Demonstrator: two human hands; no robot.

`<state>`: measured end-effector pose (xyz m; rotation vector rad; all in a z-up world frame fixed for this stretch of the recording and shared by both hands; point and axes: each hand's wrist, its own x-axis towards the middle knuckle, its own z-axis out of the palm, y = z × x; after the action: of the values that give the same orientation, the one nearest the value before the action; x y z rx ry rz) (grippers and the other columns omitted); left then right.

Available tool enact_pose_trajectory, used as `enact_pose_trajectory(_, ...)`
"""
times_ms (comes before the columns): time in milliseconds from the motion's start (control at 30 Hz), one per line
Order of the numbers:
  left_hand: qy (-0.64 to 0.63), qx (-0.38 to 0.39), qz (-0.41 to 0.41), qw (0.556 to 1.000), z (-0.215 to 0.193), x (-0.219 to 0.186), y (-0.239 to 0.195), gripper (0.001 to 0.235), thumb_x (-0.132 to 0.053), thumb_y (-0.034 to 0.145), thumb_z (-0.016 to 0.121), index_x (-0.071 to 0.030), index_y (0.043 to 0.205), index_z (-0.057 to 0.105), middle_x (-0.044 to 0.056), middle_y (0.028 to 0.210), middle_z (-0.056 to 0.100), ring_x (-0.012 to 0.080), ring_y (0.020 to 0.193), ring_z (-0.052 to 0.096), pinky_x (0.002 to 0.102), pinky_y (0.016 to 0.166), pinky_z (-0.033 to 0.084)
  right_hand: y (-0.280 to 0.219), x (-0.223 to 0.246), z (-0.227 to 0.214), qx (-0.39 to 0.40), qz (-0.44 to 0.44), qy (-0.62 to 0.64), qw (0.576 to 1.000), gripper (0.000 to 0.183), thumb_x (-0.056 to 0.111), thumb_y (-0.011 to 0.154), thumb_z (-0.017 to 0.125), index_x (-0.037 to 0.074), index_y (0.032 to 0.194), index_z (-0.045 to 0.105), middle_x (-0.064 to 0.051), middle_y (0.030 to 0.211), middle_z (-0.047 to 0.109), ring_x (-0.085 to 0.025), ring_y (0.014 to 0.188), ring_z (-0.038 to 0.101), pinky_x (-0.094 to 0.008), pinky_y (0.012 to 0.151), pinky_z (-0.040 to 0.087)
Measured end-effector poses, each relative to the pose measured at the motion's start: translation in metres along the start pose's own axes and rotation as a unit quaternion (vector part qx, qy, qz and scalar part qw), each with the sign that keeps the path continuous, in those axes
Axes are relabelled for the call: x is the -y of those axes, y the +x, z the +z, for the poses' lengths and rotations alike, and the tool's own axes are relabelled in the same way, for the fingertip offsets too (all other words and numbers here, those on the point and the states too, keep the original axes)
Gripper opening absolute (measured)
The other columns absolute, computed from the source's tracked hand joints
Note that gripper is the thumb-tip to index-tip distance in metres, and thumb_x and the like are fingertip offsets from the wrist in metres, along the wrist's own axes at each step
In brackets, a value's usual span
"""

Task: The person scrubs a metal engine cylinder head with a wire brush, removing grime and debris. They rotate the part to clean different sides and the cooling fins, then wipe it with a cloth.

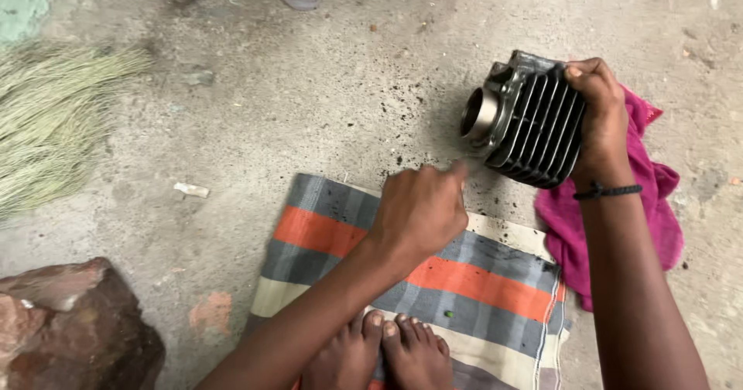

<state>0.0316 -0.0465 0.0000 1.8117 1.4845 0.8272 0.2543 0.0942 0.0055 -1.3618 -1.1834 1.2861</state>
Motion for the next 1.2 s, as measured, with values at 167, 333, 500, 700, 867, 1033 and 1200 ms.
enact_pose_trajectory(167, 0.007, 0.004, 0.041, 0.999, 0.0, -0.007, 0.026, 0.026, -0.001, 0.086, 0.056, 0.004, 0.11, 0.065, 0.018, 0.056, 0.067, 0.0292, 0.046, 0.07, 0.044, 0.042, 0.054, 0.001, 0.0, -0.005, -0.025, 0.024, 0.0, 0.999, 0.012, 0.022, 0.094, 0.065, 0.012, 0.099, 0.059, 0.001, 0.089, 0.06, -0.012, 0.077, 0.058, -0.027, 0.074, 0.054)
enact_pose_trajectory(333, 0.077, -0.042, 0.074, 0.993, 0.02, -0.02, 0.044, 0.023, -0.002, 0.08, 0.059, 0.003, 0.101, 0.066, 0.017, 0.056, 0.067, 0.0284, 0.048, 0.069, 0.041, 0.041, 0.053, 0.006, -0.004, -0.013, 0.009, 0.005, 0.045, 0.999, 0.011, 0.019, 0.097, 0.065, 0.01, 0.101, 0.06, 0.001, 0.093, 0.061, -0.011, 0.087, 0.059, -0.025, 0.082, 0.05)
enact_pose_trajectory(500, 0.138, -0.028, 0.071, 0.987, 0.031, -0.031, 0.04, 0.033, 0.003, 0.083, 0.057, 0.01, 0.114, 0.064, 0.018, 0.055, 0.066, 0.0226, 0.037, 0.066, 0.037, 0.029, 0.049, 0.005, -0.006, -0.013, 0.027, 0.007, 0.073, 0.997, 0.01, 0.019, 0.097, 0.064, 0.011, 0.099, 0.059, 0.0, 0.093, 0.061, -0.012, 0.087, 0.059, -0.026, 0.084, 0.052)
enact_pose_trajectory(700, 0.071, -0.043, 0.093, 0.992, 0.022, -0.014, 0.033, 0.025, -0.003, 0.076, 0.064, 0.001, 0.1, 0.07, 0.019, 0.063, 0.068, 0.0332, 0.059, 0.071, 0.047, 0.052, 0.056, 0.009, -0.007, -0.018, 0.024, -0.005, 0.048, 0.999, 0.011, 0.02, 0.099, 0.064, 0.01, 0.101, 0.061, 0.001, 0.095, 0.06, -0.011, 0.088, 0.058, -0.025, 0.084, 0.05)
enact_pose_trajectory(867, 0.055, 0.048, 0.041, 0.996, 0.008, -0.009, 0.01, 0.035, -0.001, 0.075, 0.062, -0.002, 0.11, 0.069, 0.021, 0.064, 0.07, 0.0334, 0.057, 0.072, 0.048, 0.052, 0.056, 0.01, -0.007, -0.028, 0.019, 0.019, 0.087, 0.996, 0.011, 0.022, 0.097, 0.065, 0.012, 0.096, 0.06, 0.001, 0.091, 0.062, -0.012, 0.085, 0.059, -0.027, 0.083, 0.054)
enact_pose_trajectory(1033, 0.031, -0.005, 0.019, 0.999, 0.004, -0.017, 0.009, 0.04, 0.001, 0.079, 0.06, 0.006, 0.118, 0.064, 0.024, 0.069, 0.069, 0.0332, 0.052, 0.071, 0.044, 0.043, 0.055, 0.015, -0.009, -0.03, 0.0, 0.022, 0.065, 0.998, 0.012, 0.021, 0.097, 0.066, 0.01, 0.099, 0.061, 0.001, 0.092, 0.061, -0.011, 0.084, 0.059, -0.025, 0.08, 0.052)
enact_pose_trajectory(1200, -0.024, -0.056, 0.056, 0.997, 0.002, -0.02, 0.014, 0.039, 0.003, 0.084, 0.058, 0.014, 0.122, 0.057, 0.023, 0.067, 0.068, 0.0299, 0.05, 0.07, 0.038, 0.042, 0.055, 0.003, -0.001, -0.014, -0.021, 0.023, 0.039, 0.999, 0.009, 0.02, 0.095, 0.065, 0.012, 0.098, 0.061, 0.0, 0.091, 0.063, -0.012, 0.081, 0.061, -0.027, 0.08, 0.057)
